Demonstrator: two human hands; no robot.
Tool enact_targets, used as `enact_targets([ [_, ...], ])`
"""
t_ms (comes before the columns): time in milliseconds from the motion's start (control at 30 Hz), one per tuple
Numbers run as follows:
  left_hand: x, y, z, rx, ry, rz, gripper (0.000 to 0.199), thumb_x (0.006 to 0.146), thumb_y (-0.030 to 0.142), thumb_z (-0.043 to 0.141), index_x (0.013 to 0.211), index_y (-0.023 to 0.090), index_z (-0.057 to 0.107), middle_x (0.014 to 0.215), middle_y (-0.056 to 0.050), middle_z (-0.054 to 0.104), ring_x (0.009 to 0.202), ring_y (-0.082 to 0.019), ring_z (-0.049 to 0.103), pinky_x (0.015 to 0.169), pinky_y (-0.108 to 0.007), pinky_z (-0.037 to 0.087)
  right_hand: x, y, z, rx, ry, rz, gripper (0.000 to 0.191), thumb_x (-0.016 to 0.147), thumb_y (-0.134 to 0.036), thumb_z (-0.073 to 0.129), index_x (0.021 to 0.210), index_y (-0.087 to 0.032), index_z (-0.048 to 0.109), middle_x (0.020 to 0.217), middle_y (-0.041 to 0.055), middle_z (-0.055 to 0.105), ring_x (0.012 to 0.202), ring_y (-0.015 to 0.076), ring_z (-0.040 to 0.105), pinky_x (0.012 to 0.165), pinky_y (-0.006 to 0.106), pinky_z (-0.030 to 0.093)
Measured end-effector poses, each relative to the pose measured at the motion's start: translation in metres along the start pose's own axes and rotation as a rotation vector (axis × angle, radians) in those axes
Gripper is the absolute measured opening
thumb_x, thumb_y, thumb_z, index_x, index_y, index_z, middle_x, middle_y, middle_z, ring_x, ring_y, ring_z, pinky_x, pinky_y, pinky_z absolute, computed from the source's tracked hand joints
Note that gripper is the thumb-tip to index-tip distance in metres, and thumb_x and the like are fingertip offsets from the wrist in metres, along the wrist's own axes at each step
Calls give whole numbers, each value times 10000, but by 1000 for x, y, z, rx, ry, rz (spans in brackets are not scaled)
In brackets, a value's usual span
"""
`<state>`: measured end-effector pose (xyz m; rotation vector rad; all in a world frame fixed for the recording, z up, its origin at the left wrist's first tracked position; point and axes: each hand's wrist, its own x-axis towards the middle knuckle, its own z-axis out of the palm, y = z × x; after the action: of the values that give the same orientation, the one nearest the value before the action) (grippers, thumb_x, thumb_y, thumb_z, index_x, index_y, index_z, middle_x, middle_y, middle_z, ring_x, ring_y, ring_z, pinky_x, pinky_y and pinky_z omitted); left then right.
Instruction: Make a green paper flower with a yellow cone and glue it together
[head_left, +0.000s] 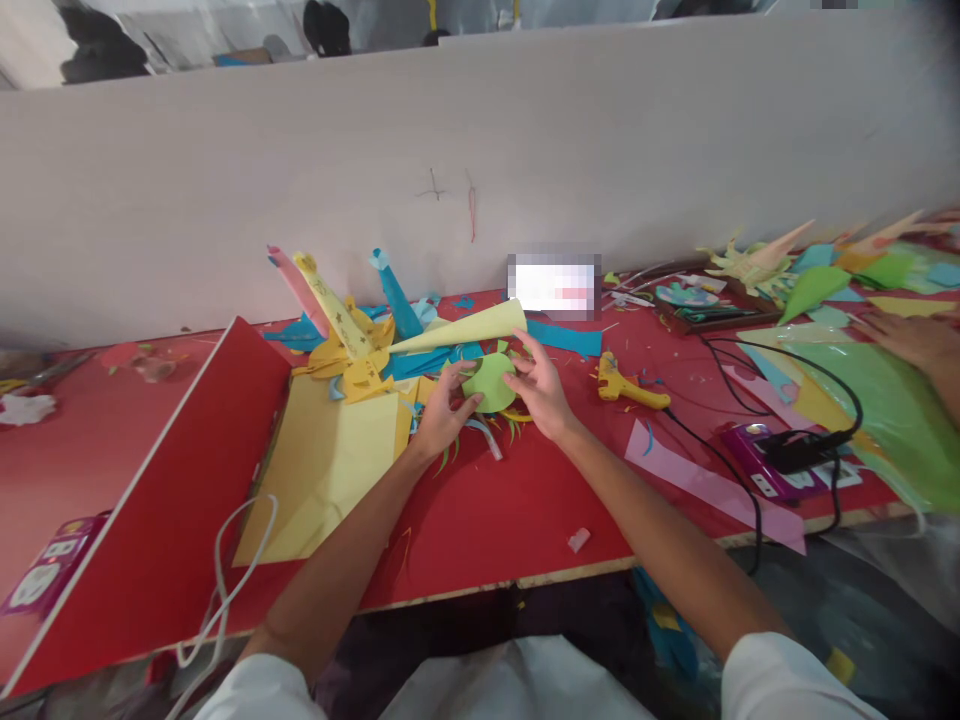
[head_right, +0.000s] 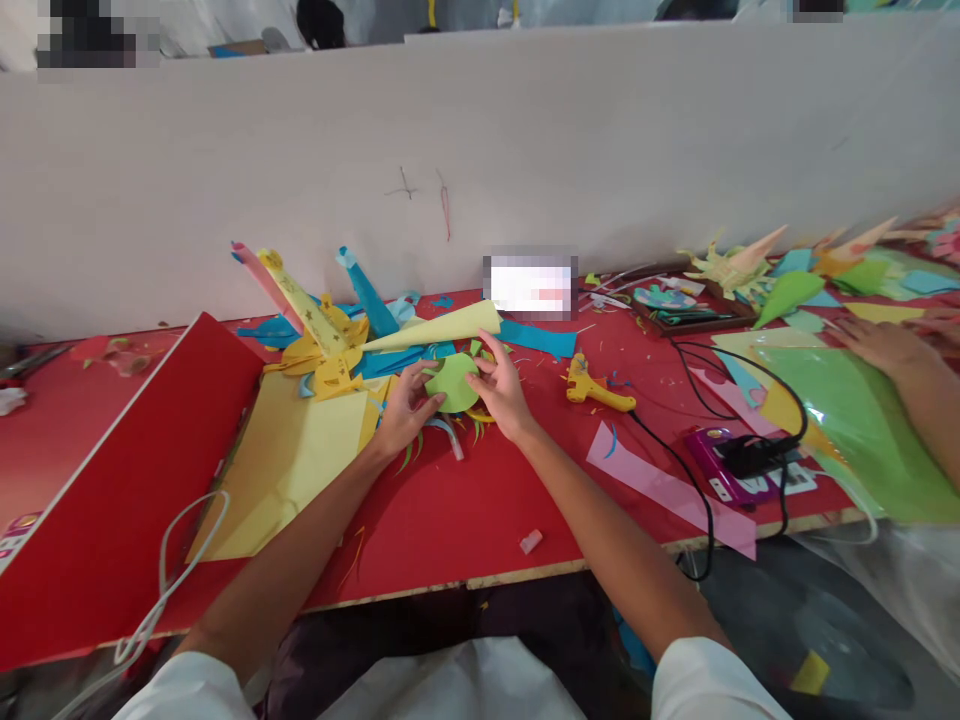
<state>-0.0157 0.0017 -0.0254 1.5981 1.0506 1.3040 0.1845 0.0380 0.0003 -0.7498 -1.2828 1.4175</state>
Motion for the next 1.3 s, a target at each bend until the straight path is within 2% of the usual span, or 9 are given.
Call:
enact_targets([
  [267,-2,5,-2,146,-63,107,432,1017,429,665,1406,242,643,1485,-147,660,1389,-301,629,1150,-448,532,5,5,-6,123,34,37,687,790,-487,916,1395,-342,626,1141,44,762,1160,278,712,1064,465,578],
  [367,-1,7,-1,105,-63,94,525,992,406,698,1478,245,583,1445,-150,672,1257,-278,684,1016,-396,578,7,6,-10,119,60,16,632,773,-448,916,1333,-328,648,1219,54,762,1183,285,704,1068,472,579],
  [533,3,1,-5,-31,134,10,629,908,503,801,1430,234,575,934,-27,669,821,-178,643,731,-275,536,9,6,-12,58,68,-53,798,750,-445,918,1458,-358,560,1465,71,678,1307,311,659,1091,494,583],
  [667,6,-4,-14,-48,279,-27,516,859,602,817,1162,210,673,992,-51,700,874,-196,653,761,-295,539,9,5,-11,51,42,-77,989,771,-506,905,1617,-397,405,1571,81,610,1400,324,611,1145,523,561],
  [767,7,-3,-21,65,277,13,434,889,605,770,1054,205,741,1043,-70,737,966,-231,676,875,-345,542,10,5,-12,43,41,-80,997,810,-547,870,1654,-403,360,1534,90,639,1400,324,617,1151,533,558],
  [867,7,1,-23,127,248,40,376,926,558,728,1080,218,776,1125,-80,757,1065,-260,681,972,-380,529,12,5,-15,18,91,-93,988,770,-512,904,1624,-373,428,1537,99,636,1383,326,627,1161,522,549],
  [1000,7,4,-21,14,305,-32,456,877,557,791,1185,225,730,1198,-86,743,1054,-249,680,913,-351,551,14,8,-16,-9,99,-79,884,758,-514,899,1542,-319,539,1415,109,716,1300,314,675,1130,508,560],
  [1200,8,6,-18,-125,408,-91,494,776,598,891,993,208,680,907,-16,679,805,-164,616,723,-268,526,13,12,-18,2,140,-40,522,818,-576,843,1210,-247,740,1225,100,792,1152,304,730,1036,465,592],
  [1300,8,9,-17,-182,424,-102,512,746,607,912,936,208,652,836,14,638,741,-137,579,668,-241,500,12,12,-18,28,150,-17,468,802,-577,860,1110,-241,757,1158,84,804,1101,298,742,996,454,601],
])
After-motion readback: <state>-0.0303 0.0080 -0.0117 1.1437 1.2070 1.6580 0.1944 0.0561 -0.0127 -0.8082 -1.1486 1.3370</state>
